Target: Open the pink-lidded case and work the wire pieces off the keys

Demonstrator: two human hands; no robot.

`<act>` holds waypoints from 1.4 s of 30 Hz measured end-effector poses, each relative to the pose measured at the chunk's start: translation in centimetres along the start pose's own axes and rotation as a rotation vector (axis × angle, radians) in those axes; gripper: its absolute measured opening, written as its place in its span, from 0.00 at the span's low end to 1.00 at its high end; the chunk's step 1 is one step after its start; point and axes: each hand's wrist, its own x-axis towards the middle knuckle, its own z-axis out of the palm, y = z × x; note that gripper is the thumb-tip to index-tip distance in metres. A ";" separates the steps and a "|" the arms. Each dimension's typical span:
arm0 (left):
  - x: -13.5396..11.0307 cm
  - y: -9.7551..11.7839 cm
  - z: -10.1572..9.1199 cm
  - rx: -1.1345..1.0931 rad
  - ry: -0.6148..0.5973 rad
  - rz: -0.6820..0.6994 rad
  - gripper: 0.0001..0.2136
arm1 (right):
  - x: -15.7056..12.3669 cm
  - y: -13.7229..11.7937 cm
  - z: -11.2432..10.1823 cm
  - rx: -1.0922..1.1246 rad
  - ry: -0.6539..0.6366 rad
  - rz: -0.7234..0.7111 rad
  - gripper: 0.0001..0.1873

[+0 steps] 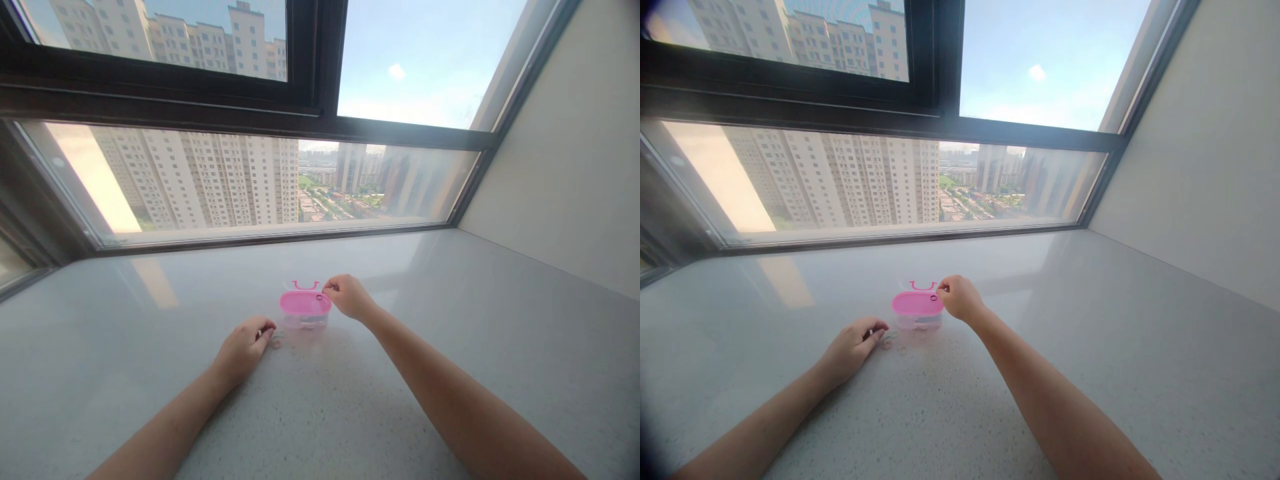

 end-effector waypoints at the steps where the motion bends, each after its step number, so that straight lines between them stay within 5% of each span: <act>1: 0.0 0.0 0.0 0.001 -0.002 0.004 0.11 | -0.1 -0.1 0.0 0.005 0.001 -0.008 0.11; 8: 0.0 0.2 -0.1 0.008 -0.012 0.047 0.10 | -3.2 -2.1 1.0 0.048 0.043 -0.092 0.11; 14: -0.2 0.2 0.2 0.019 0.007 0.054 0.09 | -6.8 -3.1 4.1 -0.050 -0.245 -0.272 0.15; 25: -0.6 0.9 0.1 0.010 0.006 0.091 0.06 | -7.2 -2.2 6.4 -0.180 -0.281 -0.391 0.10; 35: -0.7 1.2 0.2 0.027 -0.026 0.093 0.07 | -7.5 -2.6 6.1 -0.135 -0.281 -0.271 0.09; 42: -0.6 0.8 0.3 0.029 0.003 0.085 0.07 | -6.4 -1.3 5.2 0.326 -0.378 -0.176 0.05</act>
